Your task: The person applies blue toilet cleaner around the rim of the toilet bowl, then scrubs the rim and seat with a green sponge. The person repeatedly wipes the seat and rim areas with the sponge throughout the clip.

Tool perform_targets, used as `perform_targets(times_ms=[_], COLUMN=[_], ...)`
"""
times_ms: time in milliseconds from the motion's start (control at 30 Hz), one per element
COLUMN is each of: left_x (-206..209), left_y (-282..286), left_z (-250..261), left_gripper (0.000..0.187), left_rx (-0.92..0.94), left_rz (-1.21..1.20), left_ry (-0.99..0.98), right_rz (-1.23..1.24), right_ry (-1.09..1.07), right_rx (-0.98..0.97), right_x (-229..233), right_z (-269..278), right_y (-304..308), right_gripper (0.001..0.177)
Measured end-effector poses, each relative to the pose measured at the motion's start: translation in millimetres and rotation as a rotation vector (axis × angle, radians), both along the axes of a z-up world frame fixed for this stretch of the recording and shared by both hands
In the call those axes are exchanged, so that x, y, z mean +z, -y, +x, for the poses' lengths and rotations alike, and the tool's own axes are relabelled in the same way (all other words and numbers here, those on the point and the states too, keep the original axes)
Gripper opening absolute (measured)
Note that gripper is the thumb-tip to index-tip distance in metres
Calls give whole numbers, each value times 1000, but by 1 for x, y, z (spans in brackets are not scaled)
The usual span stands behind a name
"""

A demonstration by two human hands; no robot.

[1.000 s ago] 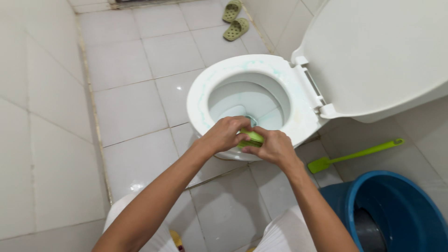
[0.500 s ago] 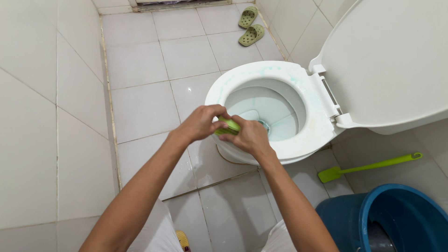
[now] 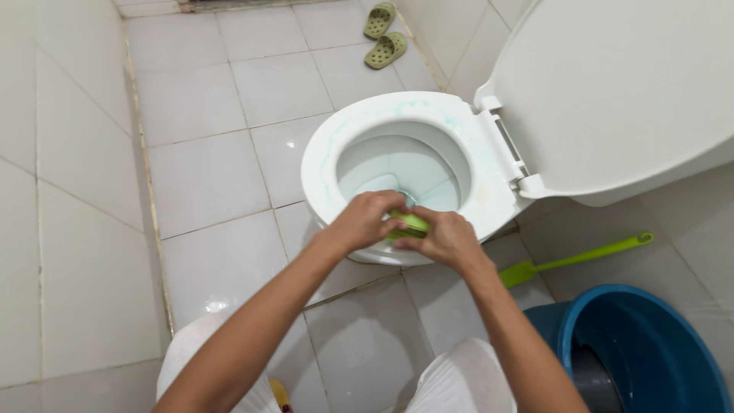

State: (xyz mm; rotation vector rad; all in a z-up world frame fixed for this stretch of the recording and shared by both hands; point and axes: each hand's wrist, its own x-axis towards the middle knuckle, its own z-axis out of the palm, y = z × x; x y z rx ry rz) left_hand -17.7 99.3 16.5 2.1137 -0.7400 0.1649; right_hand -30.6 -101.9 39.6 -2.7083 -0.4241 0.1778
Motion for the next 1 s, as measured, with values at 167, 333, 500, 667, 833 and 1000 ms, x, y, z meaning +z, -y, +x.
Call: perform_targets(times_ms=[167, 333, 500, 667, 833, 1000], left_x=[-9, -9, -12, -15, -9, -2], left_y=[60, 99, 86, 42, -4, -58], left_z=[22, 54, 46, 15, -4, -8], left_gripper=[19, 19, 19, 16, 17, 16], left_rx=[-30, -12, -21, -25, 4, 49], left_rz=[45, 162, 211, 134, 136, 144], left_ry=[62, 134, 153, 180, 179, 163], right_rz=[-24, -134, -71, -22, -2, 42], right_ry=[-29, 31, 50, -3, -13, -32], right_rx=[-119, -236, -207, -153, -67, 2], right_x=[8, 12, 10, 5, 1, -6], right_z=[6, 18, 9, -8, -14, -7], right_y=[48, 65, 58, 32, -7, -55], right_gripper=[74, 70, 71, 69, 71, 72])
